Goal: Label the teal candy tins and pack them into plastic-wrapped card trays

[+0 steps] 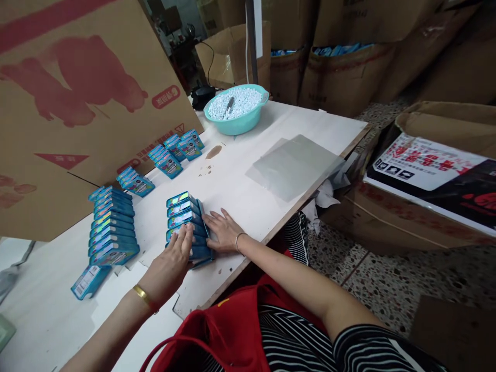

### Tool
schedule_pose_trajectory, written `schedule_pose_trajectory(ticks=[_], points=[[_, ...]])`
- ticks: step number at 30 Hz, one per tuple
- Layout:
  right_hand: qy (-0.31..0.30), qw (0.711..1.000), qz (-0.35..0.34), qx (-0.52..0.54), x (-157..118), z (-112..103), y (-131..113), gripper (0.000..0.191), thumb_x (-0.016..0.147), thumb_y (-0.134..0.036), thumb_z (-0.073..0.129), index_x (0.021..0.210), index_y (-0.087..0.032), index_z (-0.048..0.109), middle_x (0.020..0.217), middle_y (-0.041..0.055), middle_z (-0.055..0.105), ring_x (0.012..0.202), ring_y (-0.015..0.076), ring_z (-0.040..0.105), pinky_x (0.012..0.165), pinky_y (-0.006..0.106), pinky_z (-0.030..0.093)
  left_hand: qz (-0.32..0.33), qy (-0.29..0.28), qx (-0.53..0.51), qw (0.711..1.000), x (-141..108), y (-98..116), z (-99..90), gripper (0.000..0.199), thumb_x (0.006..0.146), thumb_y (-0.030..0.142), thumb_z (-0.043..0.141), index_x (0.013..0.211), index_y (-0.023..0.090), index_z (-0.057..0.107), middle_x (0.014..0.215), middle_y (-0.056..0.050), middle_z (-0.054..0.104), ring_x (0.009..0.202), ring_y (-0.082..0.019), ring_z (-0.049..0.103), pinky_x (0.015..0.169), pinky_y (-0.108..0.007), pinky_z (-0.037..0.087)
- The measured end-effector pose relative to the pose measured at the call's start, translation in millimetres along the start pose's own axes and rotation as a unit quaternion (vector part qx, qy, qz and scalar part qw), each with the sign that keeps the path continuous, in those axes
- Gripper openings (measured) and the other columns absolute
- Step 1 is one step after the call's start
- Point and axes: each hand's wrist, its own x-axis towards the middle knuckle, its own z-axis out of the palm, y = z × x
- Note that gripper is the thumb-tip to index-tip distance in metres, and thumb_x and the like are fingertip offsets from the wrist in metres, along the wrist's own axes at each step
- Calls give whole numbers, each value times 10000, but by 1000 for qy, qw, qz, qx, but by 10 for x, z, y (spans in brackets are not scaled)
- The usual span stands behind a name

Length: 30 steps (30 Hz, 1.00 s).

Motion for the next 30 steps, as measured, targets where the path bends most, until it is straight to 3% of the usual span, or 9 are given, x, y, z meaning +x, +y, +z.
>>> schedule_pose_trajectory(ticks=[4,8,13,21,27,30], points=[[1,1000,-7,-2,-4,23,25,726,837,-408,485,1460,-104,269,1493,131,341,1404,285,224,1155,516,45,-76,-55,53,994,102,223,-230,632,822,-6,305,1448,76,299,1428,-296,368,1182,-450,508,685,-520,570],[4,1000,-5,-5,-3,36,38,727,835,-412,493,1457,-107,271,1493,127,343,1404,278,219,1153,518,46,-86,-65,56,993,121,236,-297,627,830,-8,288,1426,166,378,1406,-261,424,1081,-418,589,605,-502,583],[6,1000,-7,-4,-3,32,41,743,823,-420,485,1456,-98,270,1491,122,347,1396,288,233,1154,516,49,-12,-17,58,998,3,112,-233,626,861,16,262,1469,165,272,1443,-218,398,1267,-359,462,804,-476,565],[5,1000,4,-3,-5,24,27,668,860,-376,426,1443,-75,299,1485,115,361,1388,277,254,1161,497,68,53,22,27,998,41,244,-257,586,886,39,282,1465,134,271,1297,-192,549,1250,-293,490,934,-441,498],[0,1000,0,-5,-5,18,35,709,853,-402,462,1460,-92,267,1495,128,339,1393,286,237,1157,511,62,100,127,-31,986,-93,41,15,662,890,79,392,1494,201,150,1229,-151,571,1146,-263,554,952,-434,478],[1,1000,4,-2,-8,30,60,692,858,-386,458,1458,-94,275,1493,120,345,1394,282,238,1159,505,56,93,175,-51,979,-136,3,204,689,895,111,435,1499,185,113,1245,-164,565,1214,-275,509,1003,-458,437]])
